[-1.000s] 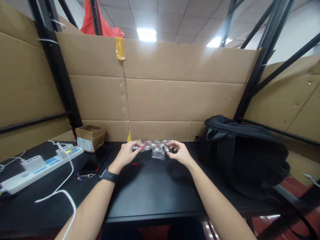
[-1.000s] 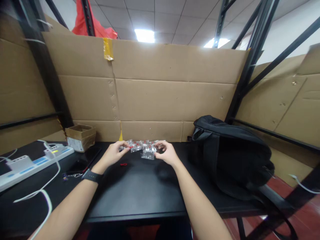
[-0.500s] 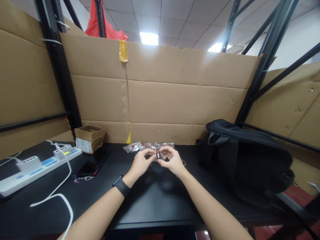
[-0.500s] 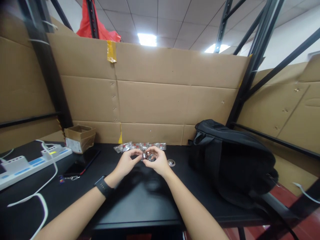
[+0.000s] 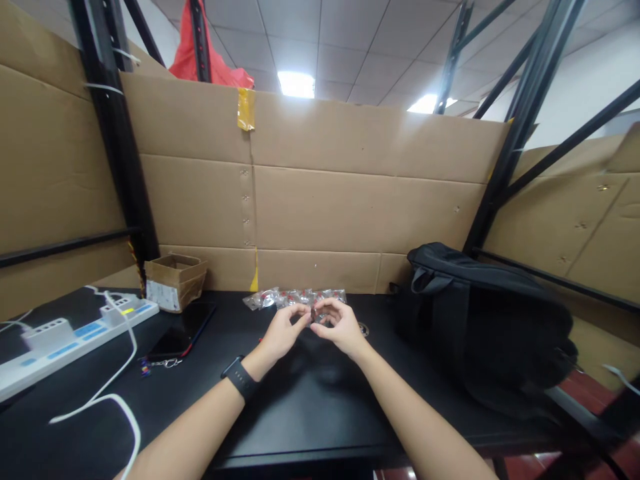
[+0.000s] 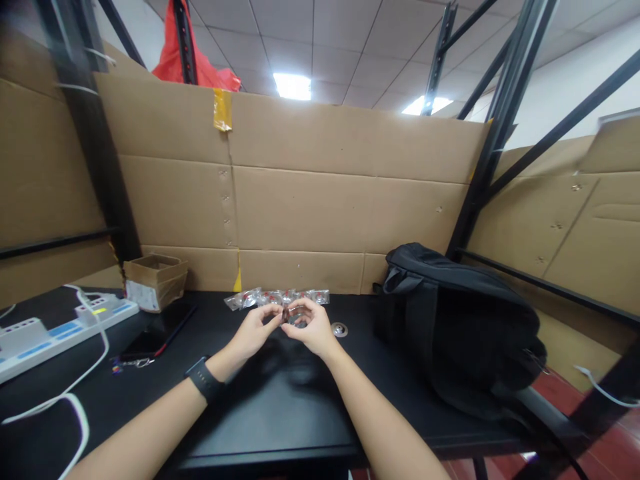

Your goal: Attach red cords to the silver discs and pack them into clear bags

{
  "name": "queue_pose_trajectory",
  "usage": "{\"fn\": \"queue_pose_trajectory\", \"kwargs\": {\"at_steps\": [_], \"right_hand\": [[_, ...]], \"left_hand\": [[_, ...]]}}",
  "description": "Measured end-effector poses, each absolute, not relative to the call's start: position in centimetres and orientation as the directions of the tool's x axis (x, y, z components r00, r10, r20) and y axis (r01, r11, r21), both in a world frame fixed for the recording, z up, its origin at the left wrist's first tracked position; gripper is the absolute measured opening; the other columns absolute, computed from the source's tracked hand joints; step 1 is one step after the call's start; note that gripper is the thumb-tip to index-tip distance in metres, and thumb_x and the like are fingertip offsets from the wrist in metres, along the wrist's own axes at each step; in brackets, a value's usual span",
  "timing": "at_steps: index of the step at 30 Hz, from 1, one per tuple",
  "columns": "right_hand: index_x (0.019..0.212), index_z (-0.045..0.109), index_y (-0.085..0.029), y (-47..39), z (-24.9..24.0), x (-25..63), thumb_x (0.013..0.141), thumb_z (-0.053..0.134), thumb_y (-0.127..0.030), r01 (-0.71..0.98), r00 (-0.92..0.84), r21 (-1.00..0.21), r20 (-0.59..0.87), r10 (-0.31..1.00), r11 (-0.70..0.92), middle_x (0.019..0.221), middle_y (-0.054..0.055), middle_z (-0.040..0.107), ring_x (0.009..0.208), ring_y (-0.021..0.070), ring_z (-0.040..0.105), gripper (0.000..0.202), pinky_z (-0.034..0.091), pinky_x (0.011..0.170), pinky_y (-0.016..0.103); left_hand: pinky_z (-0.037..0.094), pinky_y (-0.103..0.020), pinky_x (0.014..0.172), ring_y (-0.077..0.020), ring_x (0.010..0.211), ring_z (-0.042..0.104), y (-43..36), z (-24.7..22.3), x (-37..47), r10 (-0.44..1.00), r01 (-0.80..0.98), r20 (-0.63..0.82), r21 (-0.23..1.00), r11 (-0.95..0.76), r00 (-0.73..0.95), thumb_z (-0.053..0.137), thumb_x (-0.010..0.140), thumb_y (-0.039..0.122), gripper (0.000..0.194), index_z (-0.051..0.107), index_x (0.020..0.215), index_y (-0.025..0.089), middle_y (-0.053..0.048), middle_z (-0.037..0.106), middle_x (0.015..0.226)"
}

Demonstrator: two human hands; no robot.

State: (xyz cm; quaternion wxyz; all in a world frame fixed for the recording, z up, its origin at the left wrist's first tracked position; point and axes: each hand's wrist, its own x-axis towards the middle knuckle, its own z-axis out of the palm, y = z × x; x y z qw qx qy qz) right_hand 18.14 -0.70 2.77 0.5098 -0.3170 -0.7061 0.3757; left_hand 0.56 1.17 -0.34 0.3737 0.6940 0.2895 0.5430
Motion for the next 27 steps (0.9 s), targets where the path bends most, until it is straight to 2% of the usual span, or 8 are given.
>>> {"fn": "queue_pose_trajectory", "kwargs": {"at_steps": [6,12,16,21,24,27], "right_hand": [[0.095,0.066,-0.02,-0.5,2.7,18.1,0.065,0.084,-0.026,0.055,-0.265,-0.856,0.484,0.834,0.515,0.103,0.006,0.068,0.093,0.0203,0.068,0.035,0.055,0.072,0.028],[0.094,0.068,-0.019,-0.4,2.5,18.0,0.062,0.087,-0.032,0.038,-0.232,-0.884,0.446,0.864,0.466,0.097,0.006,0.07,0.087,0.0199,0.069,0.039,0.057,0.07,0.028],[0.091,0.068,-0.019,-0.5,2.5,17.8,0.057,0.091,-0.036,0.016,-0.195,-0.91,0.404,0.894,0.414,0.093,0.005,0.072,0.086,0.0213,0.071,0.044,0.059,0.078,0.033],[0.092,0.067,-0.018,-0.9,2.6,17.5,0.063,0.088,-0.04,-0.018,-0.203,-0.938,0.342,0.918,0.345,0.092,0.006,0.073,0.087,0.0226,0.072,0.041,0.058,0.086,0.039],[0.089,0.067,-0.018,-0.9,2.5,17.6,0.064,0.087,-0.044,-0.016,-0.203,-0.943,0.329,0.923,0.332,0.092,0.005,0.072,0.083,0.0219,0.072,0.041,0.059,0.08,0.037],[0.086,0.068,-0.017,-0.7,2.4,17.7,0.065,0.086,-0.044,-0.014,-0.189,-0.943,0.33,0.925,0.333,0.087,0.005,0.072,0.072,0.0188,0.069,0.039,0.058,0.072,0.034]], "left_hand": [[0.047,-0.033,0.089,-0.0212,0.095,0.065,0.7,-0.5,0.6,0.816,0.193,0.553,0.793,-0.578,0.171,0.057,0.09,0.032,0.016,0.068,0.094,0.02,-0.005,0.072,0.097],[0.041,-0.04,0.095,-0.0237,0.103,0.06,-0.1,0.2,0.3,0.76,0.43,0.634,0.652,-0.624,0.141,0.056,0.091,0.028,0.012,0.067,0.092,0.024,-0.004,0.071,0.099],[0.039,-0.041,0.093,-0.0246,0.104,0.057,-0.5,0.5,0.3,0.742,0.475,0.655,0.614,-0.631,0.141,0.054,0.093,0.029,0.012,0.065,0.093,0.024,-0.004,0.07,0.1],[0.034,-0.042,0.092,-0.0272,0.107,0.053,-0.7,0.6,0.3,0.701,0.557,0.693,0.52,-0.648,0.168,0.052,0.092,0.024,0.011,0.063,0.093,0.024,-0.004,0.07,0.099],[0.032,-0.041,0.09,-0.0277,0.108,0.051,-0.8,0.8,0.3,0.653,0.573,0.73,0.452,-0.684,0.204,0.052,0.093,0.022,0.011,0.063,0.092,0.024,-0.004,0.07,0.096],[0.03,-0.041,0.09,-0.0271,0.109,0.051,-1.0,1.0,0.4,0.651,0.583,0.732,0.444,-0.68,0.202,0.051,0.094,0.023,0.012,0.063,0.091,0.024,-0.003,0.07,0.096]]}}
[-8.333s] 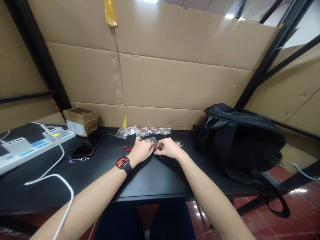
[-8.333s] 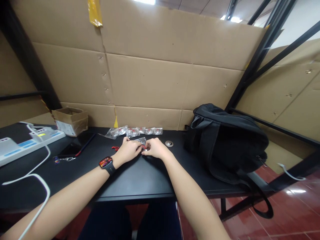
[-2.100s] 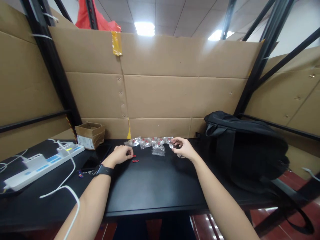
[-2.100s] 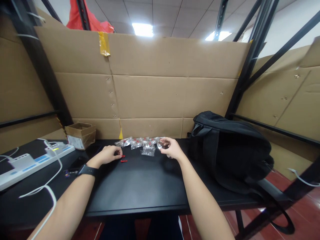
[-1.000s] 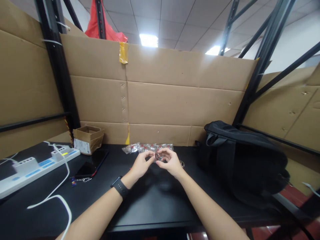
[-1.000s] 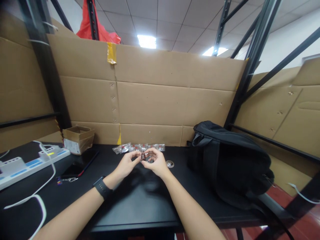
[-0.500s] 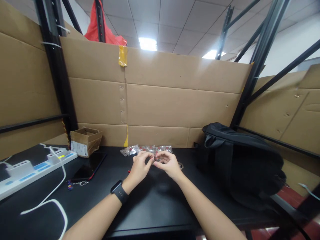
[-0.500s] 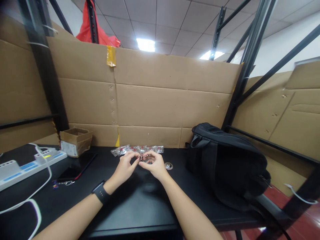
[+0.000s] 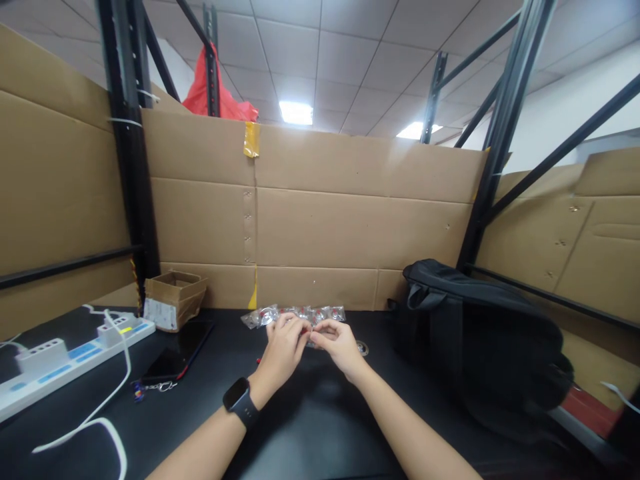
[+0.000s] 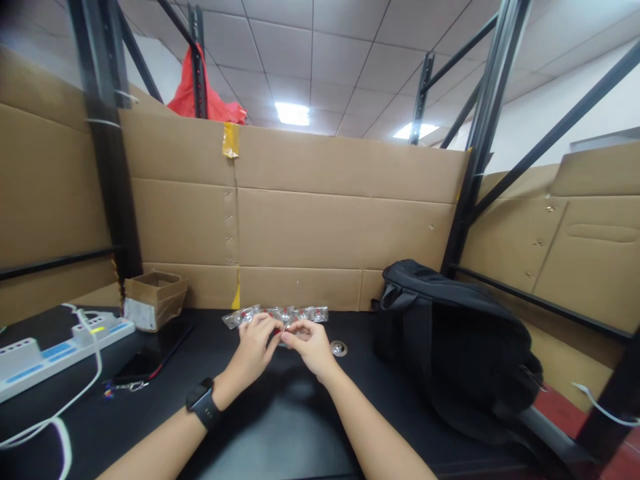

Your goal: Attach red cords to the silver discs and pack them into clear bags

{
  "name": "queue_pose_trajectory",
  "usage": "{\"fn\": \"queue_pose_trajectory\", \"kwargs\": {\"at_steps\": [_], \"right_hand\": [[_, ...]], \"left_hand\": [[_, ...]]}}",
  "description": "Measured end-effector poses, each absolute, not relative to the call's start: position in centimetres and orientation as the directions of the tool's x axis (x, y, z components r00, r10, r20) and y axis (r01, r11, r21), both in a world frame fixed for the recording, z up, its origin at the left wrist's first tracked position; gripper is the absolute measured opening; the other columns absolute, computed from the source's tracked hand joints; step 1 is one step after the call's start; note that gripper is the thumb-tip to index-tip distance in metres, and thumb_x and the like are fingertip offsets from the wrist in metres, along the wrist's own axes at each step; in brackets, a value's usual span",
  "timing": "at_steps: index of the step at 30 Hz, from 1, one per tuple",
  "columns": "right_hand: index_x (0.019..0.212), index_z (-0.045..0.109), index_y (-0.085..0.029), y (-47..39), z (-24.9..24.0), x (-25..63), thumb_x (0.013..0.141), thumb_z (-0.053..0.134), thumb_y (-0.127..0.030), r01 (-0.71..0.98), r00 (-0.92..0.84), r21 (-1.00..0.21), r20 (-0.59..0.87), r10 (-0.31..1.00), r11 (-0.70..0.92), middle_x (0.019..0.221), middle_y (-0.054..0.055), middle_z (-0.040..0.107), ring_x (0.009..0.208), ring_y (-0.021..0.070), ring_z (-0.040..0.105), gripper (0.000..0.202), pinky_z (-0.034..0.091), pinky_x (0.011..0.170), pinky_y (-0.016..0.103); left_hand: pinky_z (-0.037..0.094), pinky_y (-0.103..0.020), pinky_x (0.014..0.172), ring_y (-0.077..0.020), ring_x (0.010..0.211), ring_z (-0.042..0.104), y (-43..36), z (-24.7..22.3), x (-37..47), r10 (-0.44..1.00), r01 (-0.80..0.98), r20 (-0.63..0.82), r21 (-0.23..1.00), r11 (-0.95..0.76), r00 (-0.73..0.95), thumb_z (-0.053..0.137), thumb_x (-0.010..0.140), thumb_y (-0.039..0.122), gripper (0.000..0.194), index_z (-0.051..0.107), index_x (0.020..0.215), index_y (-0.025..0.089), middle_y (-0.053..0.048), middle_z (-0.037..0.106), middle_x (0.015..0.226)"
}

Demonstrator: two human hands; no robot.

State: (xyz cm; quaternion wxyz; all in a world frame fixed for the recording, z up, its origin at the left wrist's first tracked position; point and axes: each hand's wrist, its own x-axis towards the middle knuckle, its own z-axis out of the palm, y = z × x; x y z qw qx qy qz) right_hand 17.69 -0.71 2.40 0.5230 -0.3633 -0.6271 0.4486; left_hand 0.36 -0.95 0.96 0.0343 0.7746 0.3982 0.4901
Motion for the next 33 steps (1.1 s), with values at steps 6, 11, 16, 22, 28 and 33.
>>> {"fn": "queue_pose_trajectory", "kwargs": {"at_steps": [6,11,16,22,28,33], "right_hand": [[0.09,0.076,-0.016,-0.8,2.9,17.8,0.072,0.08,-0.05,0.027,-0.208,-0.945,0.314,0.926,0.327,0.081,0.007,0.075,0.068,0.0184,0.067,0.038,0.056,0.07,0.034],[0.089,0.078,-0.017,-0.6,2.8,18.1,0.073,0.078,-0.049,0.092,-0.238,-0.925,0.338,0.911,0.367,0.08,0.007,0.076,0.071,0.0213,0.07,0.035,0.057,0.072,0.035],[0.086,0.077,-0.019,-0.2,2.1,18.4,0.081,0.07,-0.041,0.246,-0.24,-0.838,0.435,0.868,0.488,0.081,0.007,0.076,0.075,0.0238,0.071,0.023,0.057,0.071,0.035],[0.077,0.072,-0.021,-0.6,3.1,19.0,0.079,0.064,-0.017,0.504,-0.323,-0.554,0.591,0.739,0.663,0.084,0.004,0.07,0.075,0.0187,0.065,0.009,0.051,0.07,0.03],[0.074,0.068,-0.021,-1.3,4.0,19.2,0.073,0.064,-0.009,0.549,-0.404,-0.425,0.619,0.673,0.72,0.09,0.003,0.065,0.083,0.0183,0.062,0.013,0.048,0.08,0.032],[0.075,0.068,-0.021,-1.4,4.4,19.1,0.073,0.064,-0.009,0.521,-0.412,-0.441,0.62,0.668,0.731,0.092,0.004,0.064,0.085,0.019,0.061,0.013,0.048,0.079,0.032]], "left_hand": [[0.031,-0.041,0.091,-0.0257,0.106,0.053,-0.9,0.9,0.6,0.74,0.567,0.663,0.567,-0.598,0.118,0.05,0.095,0.028,0.015,0.065,0.091,0.025,-0.002,0.069,0.1],[0.033,-0.042,0.09,-0.0261,0.105,0.054,-1.0,0.9,0.6,0.75,0.571,0.65,0.57,-0.59,0.126,0.051,0.094,0.028,0.016,0.066,0.091,0.025,-0.004,0.07,0.099],[0.033,-0.044,0.091,-0.027,0.105,0.054,-1.2,1.2,0.8,0.742,0.577,0.649,0.545,-0.608,0.169,0.052,0.093,0.028,0.015,0.066,0.09,0.025,-0.004,0.07,0.097],[0.034,-0.042,0.093,-0.0256,0.109,0.056,-1.5,1.6,0.7,0.726,0.535,0.684,0.588,-0.606,0.07,0.046,0.093,0.021,0.021,0.065,0.098,0.026,-0.004,0.068,0.106],[0.036,-0.043,0.093,-0.0272,0.112,0.055,-2.0,1.9,0.6,0.726,0.509,0.655,0.561,-0.653,0.209,0.055,0.088,0.028,0.017,0.065,0.103,0.026,-0.005,0.069,0.11],[0.034,-0.044,0.092,-0.0277,0.115,0.054,-1.8,1.3,0.8,0.746,0.522,0.596,0.552,-0.65,0.298,0.057,0.086,0.025,0.018,0.068,0.1,0.028,-0.004,0.072,0.106]]}}
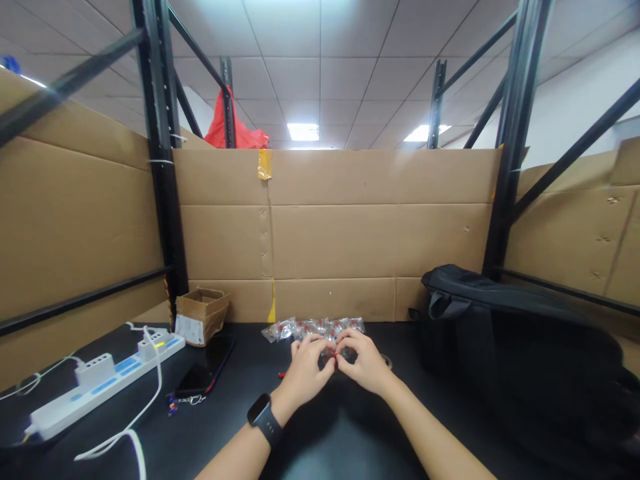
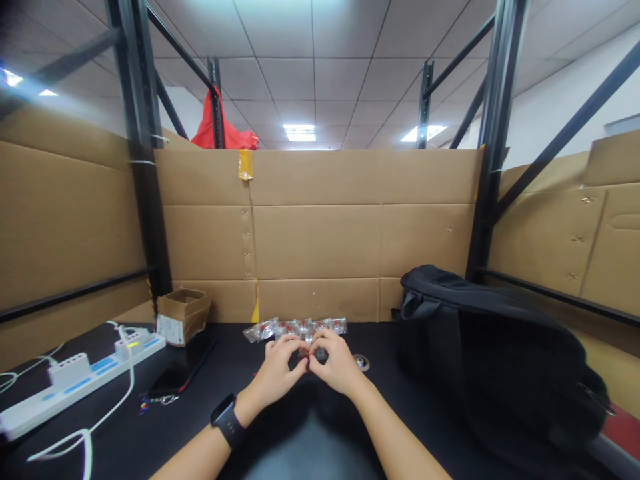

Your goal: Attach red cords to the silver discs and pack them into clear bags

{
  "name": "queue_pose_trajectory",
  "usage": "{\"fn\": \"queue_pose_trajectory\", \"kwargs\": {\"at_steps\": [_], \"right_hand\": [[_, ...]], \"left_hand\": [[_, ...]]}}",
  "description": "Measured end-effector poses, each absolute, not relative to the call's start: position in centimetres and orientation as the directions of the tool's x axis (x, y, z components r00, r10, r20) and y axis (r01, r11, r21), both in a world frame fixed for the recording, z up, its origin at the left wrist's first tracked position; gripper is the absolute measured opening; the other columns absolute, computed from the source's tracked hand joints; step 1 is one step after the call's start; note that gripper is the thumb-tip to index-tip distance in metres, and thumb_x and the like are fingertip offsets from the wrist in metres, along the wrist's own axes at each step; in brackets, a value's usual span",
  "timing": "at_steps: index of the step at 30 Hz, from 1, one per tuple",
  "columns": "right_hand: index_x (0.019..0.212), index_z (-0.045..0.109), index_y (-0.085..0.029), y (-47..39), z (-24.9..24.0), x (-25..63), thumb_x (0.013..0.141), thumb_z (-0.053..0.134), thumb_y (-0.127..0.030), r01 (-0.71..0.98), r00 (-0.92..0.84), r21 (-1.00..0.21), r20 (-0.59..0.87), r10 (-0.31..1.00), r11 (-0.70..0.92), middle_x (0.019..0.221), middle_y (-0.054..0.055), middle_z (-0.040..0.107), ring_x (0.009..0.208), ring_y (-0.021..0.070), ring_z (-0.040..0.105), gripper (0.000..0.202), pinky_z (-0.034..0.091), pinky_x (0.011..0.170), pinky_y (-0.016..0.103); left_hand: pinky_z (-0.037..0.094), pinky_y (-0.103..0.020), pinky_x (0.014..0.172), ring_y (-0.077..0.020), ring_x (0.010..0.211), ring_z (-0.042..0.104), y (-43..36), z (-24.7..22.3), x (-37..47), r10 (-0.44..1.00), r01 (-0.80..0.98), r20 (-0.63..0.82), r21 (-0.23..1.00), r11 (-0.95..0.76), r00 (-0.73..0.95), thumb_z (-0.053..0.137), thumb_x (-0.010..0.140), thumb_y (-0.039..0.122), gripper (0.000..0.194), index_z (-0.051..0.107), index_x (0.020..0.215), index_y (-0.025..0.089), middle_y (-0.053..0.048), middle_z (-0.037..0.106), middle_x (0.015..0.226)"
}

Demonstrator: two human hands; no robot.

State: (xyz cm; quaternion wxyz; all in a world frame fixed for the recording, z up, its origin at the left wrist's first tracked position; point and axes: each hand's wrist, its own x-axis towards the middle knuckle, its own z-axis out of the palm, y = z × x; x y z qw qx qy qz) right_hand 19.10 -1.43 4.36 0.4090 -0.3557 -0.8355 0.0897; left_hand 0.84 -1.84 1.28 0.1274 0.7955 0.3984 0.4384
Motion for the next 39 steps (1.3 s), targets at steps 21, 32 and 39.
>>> {"fn": "queue_pose_trajectory", "kwargs": {"at_steps": [21,32,39], "right_hand": [[0.092,0.069,-0.019,2.6,4.3,27.3,0.08,0.062,-0.024,0.814,-0.197,-0.376,0.538,0.82,0.442,0.094,0.007,0.064,0.087,0.0209,0.06,0.015,0.047,0.082,0.035],[0.112,0.071,-0.019,2.4,3.6,30.4,0.054,0.085,-0.028,0.911,-0.164,-0.369,0.093,0.982,0.187,0.108,0.011,0.07,0.095,0.0245,0.066,0.06,0.049,0.083,0.031],[0.1,0.071,-0.017,3.1,3.3,31.2,0.05,0.083,-0.017,0.878,-0.166,-0.444,0.066,0.984,0.178,0.082,0.003,0.073,0.074,0.018,0.066,0.051,0.047,0.065,0.024]], "left_hand": [[0.03,-0.046,0.093,-0.0299,0.111,0.052,2.3,0.5,-4.5,0.81,0.694,0.583,0.56,-0.453,0.057,0.064,0.085,0.028,0.011,0.075,0.086,0.028,-0.006,0.072,0.107],[0.028,-0.041,0.091,-0.0277,0.108,0.057,3.9,-2.1,-6.1,0.93,0.793,0.35,0.533,-0.293,0.108,0.061,0.087,0.031,0.014,0.075,0.085,0.031,-0.003,0.074,0.1],[0.034,-0.037,0.087,-0.0274,0.107,0.059,3.5,-1.0,-7.0,0.927,0.834,0.32,0.444,-0.328,0.195,0.062,0.085,0.039,0.023,0.069,0.103,0.027,-0.006,0.07,0.109]]}}
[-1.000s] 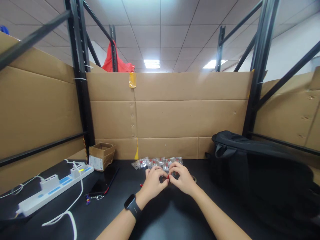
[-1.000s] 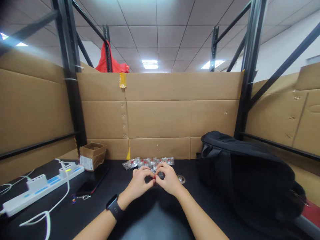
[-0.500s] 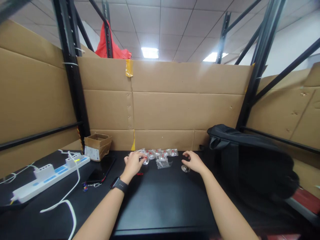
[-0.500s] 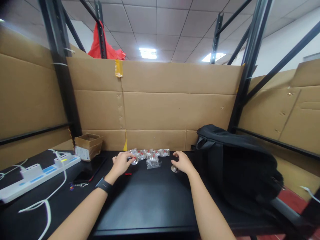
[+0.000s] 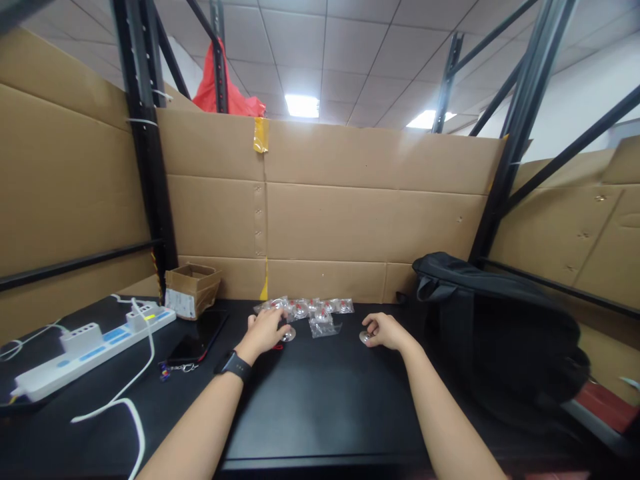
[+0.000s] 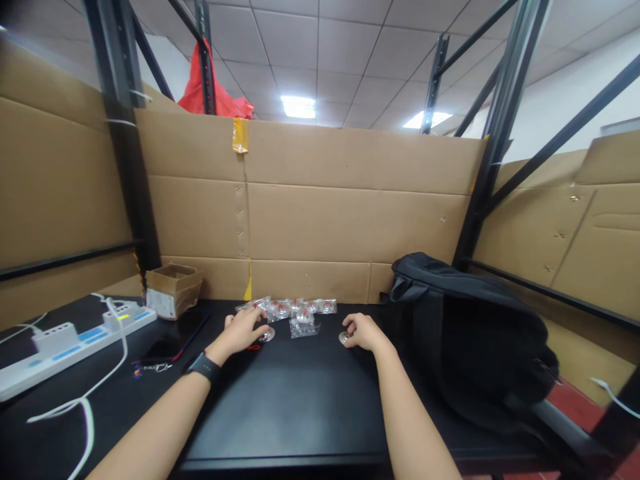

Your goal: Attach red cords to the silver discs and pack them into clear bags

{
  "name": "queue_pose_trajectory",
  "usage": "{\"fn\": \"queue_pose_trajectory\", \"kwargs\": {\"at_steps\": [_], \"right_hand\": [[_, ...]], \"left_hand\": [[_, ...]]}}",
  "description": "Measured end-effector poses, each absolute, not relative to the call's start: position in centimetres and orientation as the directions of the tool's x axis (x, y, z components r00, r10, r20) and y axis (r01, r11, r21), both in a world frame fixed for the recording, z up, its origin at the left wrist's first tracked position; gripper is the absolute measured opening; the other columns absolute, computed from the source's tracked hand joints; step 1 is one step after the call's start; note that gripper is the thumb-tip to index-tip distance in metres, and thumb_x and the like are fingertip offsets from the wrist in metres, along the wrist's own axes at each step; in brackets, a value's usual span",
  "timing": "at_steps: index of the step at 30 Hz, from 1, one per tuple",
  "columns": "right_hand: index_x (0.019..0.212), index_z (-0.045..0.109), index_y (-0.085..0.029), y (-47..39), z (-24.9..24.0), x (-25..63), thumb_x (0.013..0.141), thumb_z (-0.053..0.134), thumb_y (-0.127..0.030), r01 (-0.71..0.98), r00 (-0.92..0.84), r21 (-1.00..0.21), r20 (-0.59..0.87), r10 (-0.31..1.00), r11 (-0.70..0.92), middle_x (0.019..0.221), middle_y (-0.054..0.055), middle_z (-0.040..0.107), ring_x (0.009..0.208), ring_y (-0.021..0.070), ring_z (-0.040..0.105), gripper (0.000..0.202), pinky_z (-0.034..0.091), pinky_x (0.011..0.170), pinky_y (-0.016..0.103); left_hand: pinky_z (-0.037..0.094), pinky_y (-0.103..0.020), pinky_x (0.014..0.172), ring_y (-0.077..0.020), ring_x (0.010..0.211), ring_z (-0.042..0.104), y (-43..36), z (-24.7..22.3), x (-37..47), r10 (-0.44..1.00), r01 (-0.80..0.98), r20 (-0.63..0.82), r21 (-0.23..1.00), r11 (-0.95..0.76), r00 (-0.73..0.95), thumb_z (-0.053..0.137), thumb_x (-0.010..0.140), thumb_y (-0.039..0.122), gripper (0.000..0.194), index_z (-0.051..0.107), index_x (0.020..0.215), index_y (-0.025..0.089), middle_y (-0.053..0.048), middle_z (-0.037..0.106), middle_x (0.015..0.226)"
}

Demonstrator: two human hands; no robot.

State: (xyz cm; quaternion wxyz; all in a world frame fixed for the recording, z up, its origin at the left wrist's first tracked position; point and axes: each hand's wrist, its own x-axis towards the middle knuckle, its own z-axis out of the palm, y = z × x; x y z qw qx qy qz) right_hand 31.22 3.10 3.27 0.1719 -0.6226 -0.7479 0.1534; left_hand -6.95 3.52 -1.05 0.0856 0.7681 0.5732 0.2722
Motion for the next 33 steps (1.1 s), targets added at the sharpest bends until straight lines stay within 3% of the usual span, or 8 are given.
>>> {"fn": "queue_pose_trajectory", "kwargs": {"at_steps": [5,10,14,18,23,27,30,33], "right_hand": [[0.093,0.071,-0.019,3.3,2.6,30.9,0.055,0.077,-0.017,0.898,-0.168,-0.397,0.088,0.982,0.189,0.078,0.0,0.071,0.068,0.0148,0.063,0.039,0.042,0.06,0.022],[0.092,0.071,-0.02,3.2,2.6,30.2,0.051,0.076,-0.015,0.931,-0.189,-0.297,0.11,0.976,0.213,0.084,0.0,0.066,0.07,0.014,0.059,0.041,0.041,0.063,0.022],[0.1,0.071,-0.02,2.7,3.2,29.9,0.051,0.076,-0.014,0.936,-0.218,-0.253,0.127,0.968,0.244,0.093,0.003,0.063,0.079,0.0161,0.057,0.05,0.043,0.07,0.023],[0.108,0.07,-0.022,2.2,3.8,29.9,0.049,0.075,-0.011,0.898,-0.316,-0.296,0.077,0.946,0.325,0.101,0.003,0.064,0.087,0.0179,0.06,0.06,0.045,0.078,0.025],[0.105,0.072,-0.023,2.0,4.0,30.2,0.048,0.075,-0.007,0.902,-0.291,-0.325,0.027,0.956,0.283,0.093,0.001,0.069,0.081,0.0171,0.062,0.059,0.046,0.074,0.024],[0.097,0.072,-0.021,2.0,4.3,29.4,0.051,0.079,-0.014,0.856,-0.269,-0.408,0.176,0.947,0.319,0.09,0.002,0.07,0.076,0.0172,0.064,0.047,0.047,0.069,0.026],[0.102,0.069,-0.021,1.7,4.8,27.4,0.06,0.08,-0.021,0.713,-0.233,-0.568,0.361,0.903,0.411,0.098,0.004,0.071,0.082,0.0184,0.066,0.044,0.049,0.071,0.027],[0.104,0.067,-0.022,0.9,5.1,24.2,0.065,0.081,-0.026,0.551,-0.253,-0.643,0.479,0.841,0.532,0.104,0.005,0.072,0.091,0.0204,0.068,0.042,0.051,0.076,0.03]], "left_hand": [[0.038,-0.033,0.083,-0.0229,0.088,0.066,3.4,-0.1,-9.5,0.921,0.823,0.036,0.436,-0.364,0.389,0.076,0.069,0.042,0.022,0.071,0.083,0.027,0.001,0.073,0.088],[0.038,-0.032,0.082,-0.0207,0.082,0.067,3.1,-0.2,-9.5,0.904,0.822,-0.018,0.426,-0.379,0.426,0.071,0.071,0.027,0.002,0.073,0.073,0.027,0.003,0.073,0.078],[0.038,-0.03,0.083,-0.0205,0.086,0.068,3.0,0.0,-9.1,0.88,0.757,0.098,0.472,-0.451,0.464,0.065,0.08,0.031,0.008,0.072,0.078,0.026,0.002,0.075,0.083],[0.039,-0.027,0.084,-0.0195,0.09,0.068,2.8,0.8,-8.6,0.875,0.666,0.243,0.573,-0.477,0.418,0.064,0.084,0.039,0.016,0.07,0.087,0.025,0.001,0.076,0.09],[0.037,-0.031,0.09,-0.0218,0.1,0.066,2.4,1.7,-7.4,0.877,0.678,0.389,0.567,-0.468,0.28,0.065,0.083,0.033,0.016,0.073,0.097,0.031,0.003,0.077,0.091],[0.037,-0.034,0.092,-0.0226,0.101,0.066,2.0,1.8,-6.2,0.859,0.662,0.465,0.578,-0.477,0.213,0.063,0.085,0.039,0.015,0.076,0.092,0.032,0.003,0.076,0.099],[0.038,-0.035,0.096,-0.0224,0.102,0.066,1.6,1.7,-4.9,0.842,0.599,0.502,0.618,-0.509,0.197,0.062,0.087,0.042,0.018,0.076,0.092,0.031,0.002,0.076,0.101],[0.041,-0.034,0.096,-0.0226,0.101,0.067,1.2,1.6,-3.6,0.831,0.51,0.515,0.667,-0.543,0.212,0.062,0.087,0.045,0.022,0.076,0.091,0.029,0.0,0.076,0.101]]}}
